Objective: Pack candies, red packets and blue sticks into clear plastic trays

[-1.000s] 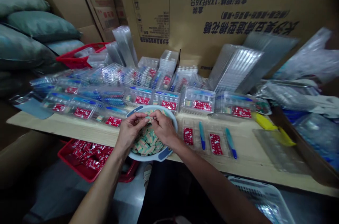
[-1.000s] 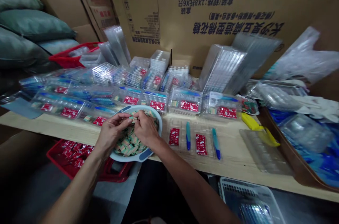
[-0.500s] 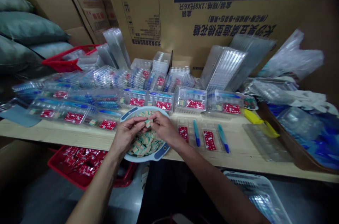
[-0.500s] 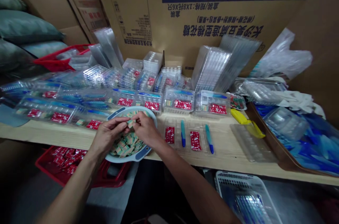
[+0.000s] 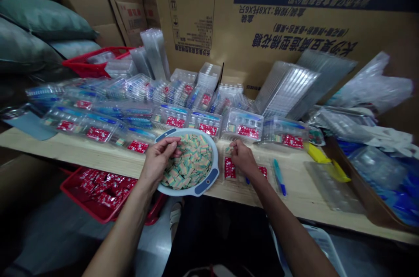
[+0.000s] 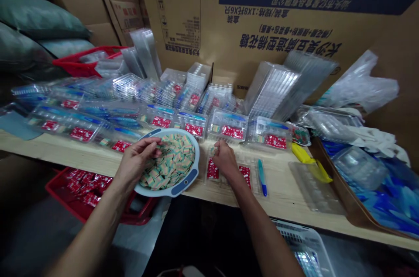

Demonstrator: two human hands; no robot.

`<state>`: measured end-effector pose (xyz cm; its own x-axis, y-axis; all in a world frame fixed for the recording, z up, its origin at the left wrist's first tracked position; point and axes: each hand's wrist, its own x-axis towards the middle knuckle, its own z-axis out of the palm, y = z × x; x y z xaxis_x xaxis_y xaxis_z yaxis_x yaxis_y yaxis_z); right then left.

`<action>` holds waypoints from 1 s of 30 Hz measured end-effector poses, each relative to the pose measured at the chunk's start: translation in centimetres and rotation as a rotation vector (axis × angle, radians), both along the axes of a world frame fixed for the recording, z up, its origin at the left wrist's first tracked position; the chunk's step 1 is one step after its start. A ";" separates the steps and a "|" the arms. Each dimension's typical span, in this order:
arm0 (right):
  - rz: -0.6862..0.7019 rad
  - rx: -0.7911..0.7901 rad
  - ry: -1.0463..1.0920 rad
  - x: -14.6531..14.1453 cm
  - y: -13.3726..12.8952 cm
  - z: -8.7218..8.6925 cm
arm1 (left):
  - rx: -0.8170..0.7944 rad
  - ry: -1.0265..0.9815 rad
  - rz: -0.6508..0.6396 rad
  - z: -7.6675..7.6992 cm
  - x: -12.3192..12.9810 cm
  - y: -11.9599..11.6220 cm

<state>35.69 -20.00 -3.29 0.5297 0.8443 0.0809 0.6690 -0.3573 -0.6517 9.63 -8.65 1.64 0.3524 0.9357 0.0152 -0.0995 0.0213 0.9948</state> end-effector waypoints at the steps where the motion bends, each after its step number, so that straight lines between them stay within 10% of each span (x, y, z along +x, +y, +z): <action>1: 0.000 -0.020 -0.010 -0.1 0.2 0.0 | -0.003 0.004 -0.001 0.0 0.0 0.0; 18: -0.011 -0.177 -0.303 -0.4 -1.1 0.2 | -0.022 0.055 -0.043 -0.4 0.0 0.2; 30: 0.247 -0.233 -0.383 -0.3 -2.6 0.3 | -0.049 0.023 -0.020 -0.4 -0.1 0.1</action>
<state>35.39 -22.63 -3.00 0.2814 0.9593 0.0244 0.9270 -0.2652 -0.2653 9.55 -8.60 1.27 0.3706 0.9280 -0.0388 -0.0753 0.0717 0.9946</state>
